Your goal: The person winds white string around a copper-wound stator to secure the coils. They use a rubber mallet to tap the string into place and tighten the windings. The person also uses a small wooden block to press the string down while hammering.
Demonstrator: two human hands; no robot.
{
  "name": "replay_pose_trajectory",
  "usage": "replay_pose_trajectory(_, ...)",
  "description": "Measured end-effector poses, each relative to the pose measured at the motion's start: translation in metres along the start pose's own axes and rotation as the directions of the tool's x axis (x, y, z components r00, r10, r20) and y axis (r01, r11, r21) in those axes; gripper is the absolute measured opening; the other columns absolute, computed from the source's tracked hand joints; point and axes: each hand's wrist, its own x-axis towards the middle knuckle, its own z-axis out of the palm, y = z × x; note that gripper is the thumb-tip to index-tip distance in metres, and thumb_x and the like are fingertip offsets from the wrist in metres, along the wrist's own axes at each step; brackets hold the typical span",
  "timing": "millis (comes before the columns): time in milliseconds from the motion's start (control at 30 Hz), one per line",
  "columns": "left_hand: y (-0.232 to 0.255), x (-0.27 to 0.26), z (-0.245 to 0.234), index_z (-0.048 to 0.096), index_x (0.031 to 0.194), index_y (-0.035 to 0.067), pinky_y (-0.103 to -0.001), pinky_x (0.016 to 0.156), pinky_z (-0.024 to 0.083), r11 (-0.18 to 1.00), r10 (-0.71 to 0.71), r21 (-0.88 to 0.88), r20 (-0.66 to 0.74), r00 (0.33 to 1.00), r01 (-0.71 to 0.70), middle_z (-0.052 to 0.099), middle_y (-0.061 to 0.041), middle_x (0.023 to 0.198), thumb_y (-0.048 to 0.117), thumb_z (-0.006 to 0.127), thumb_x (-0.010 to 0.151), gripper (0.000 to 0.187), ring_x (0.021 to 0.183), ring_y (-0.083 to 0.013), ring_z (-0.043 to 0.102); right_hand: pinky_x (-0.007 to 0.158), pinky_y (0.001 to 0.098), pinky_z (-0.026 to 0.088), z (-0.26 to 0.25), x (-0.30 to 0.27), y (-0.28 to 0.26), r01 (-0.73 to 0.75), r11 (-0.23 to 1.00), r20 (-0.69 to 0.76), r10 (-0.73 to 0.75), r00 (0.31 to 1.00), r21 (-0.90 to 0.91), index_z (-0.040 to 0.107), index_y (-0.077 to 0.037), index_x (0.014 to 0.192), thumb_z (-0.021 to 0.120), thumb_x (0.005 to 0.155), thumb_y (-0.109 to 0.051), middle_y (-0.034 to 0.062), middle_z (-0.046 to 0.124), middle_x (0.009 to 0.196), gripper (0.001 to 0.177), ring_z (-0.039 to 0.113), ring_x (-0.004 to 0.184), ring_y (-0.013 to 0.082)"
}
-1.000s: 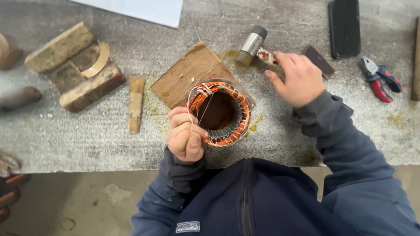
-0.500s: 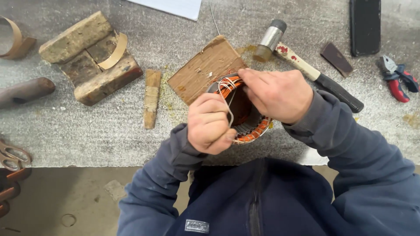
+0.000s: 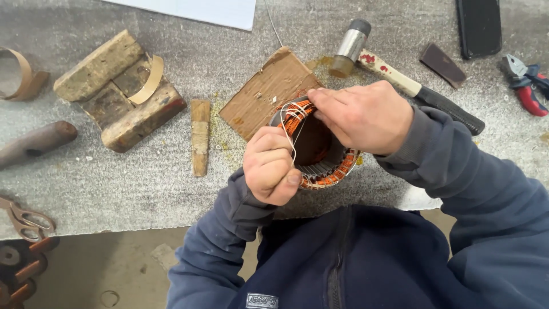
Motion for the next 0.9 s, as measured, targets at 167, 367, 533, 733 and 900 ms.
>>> replay_pose_trajectory(167,0.0,0.001,0.001,0.053,0.07,0.001,-0.047,0.082,0.052,1.0,0.008,0.025,-0.009,1.0,-0.008,0.056,-0.01,0.072,0.011,0.066,0.085,0.022,0.081,-0.0328,0.06,0.06,0.0351,0.055,0.006,0.002,-0.002,-0.119,0.992,-0.029,0.12,0.992,0.036,0.073,-0.004,0.112,0.074,0.092,-0.019,0.009,0.076,0.091,0.025,0.073,0.074,0.0225)
replay_pose_trajectory(367,0.016,0.003,-0.004,0.054,0.073,0.003,-0.042,0.082,0.052,0.977,-0.207,0.044,-0.066,0.976,0.21,0.058,-0.009,0.075,0.012,0.057,0.095,0.024,0.084,-0.0306,0.06,0.057,0.0386,0.052,0.01,-0.017,-0.019,-0.226,0.968,-0.122,0.239,0.963,0.106,0.072,-0.009,0.109,0.072,0.096,-0.023,0.0096,0.072,0.081,0.019,0.07,0.069,0.0272)
replay_pose_trajectory(533,0.039,0.06,-0.012,0.066,0.084,0.007,-0.04,0.082,0.049,0.906,-0.386,0.188,-0.002,0.923,0.379,0.066,-0.008,0.081,0.011,0.055,0.108,0.026,0.083,-0.028,0.06,0.054,0.0445,0.049,0.006,-0.037,-0.038,-0.395,0.917,-0.076,0.398,0.914,0.049,0.074,-0.011,0.096,0.075,0.096,-0.031,0.0139,0.066,0.065,0.02,0.066,0.059,0.0342)
replay_pose_trajectory(733,-0.001,0.121,0.062,0.069,0.075,0.004,-0.044,0.055,0.045,0.871,-0.321,0.451,0.227,0.919,0.193,0.057,-0.014,0.062,0.025,0.063,0.1,0.033,0.053,-0.0304,0.056,0.058,0.0444,0.051,0.004,-0.06,-0.038,-0.384,0.921,-0.074,0.388,0.918,0.067,0.075,-0.01,0.084,0.075,0.094,-0.032,0.0155,0.065,0.064,0.024,0.064,0.058,0.0346)
replay_pose_trajectory(900,-0.007,0.124,0.07,0.071,0.072,0.007,-0.042,0.048,0.047,0.893,-0.156,0.449,0.223,0.962,0.041,0.061,-0.011,0.059,0.022,0.066,0.09,0.025,0.049,-0.0287,0.058,0.066,0.0297,0.057,-0.005,-0.077,-0.011,-0.272,0.72,-0.012,0.363,0.932,0.639,0.074,-0.001,0.111,0.07,0.102,-0.013,0.0068,0.074,0.081,0.016,0.074,0.071,0.0156)
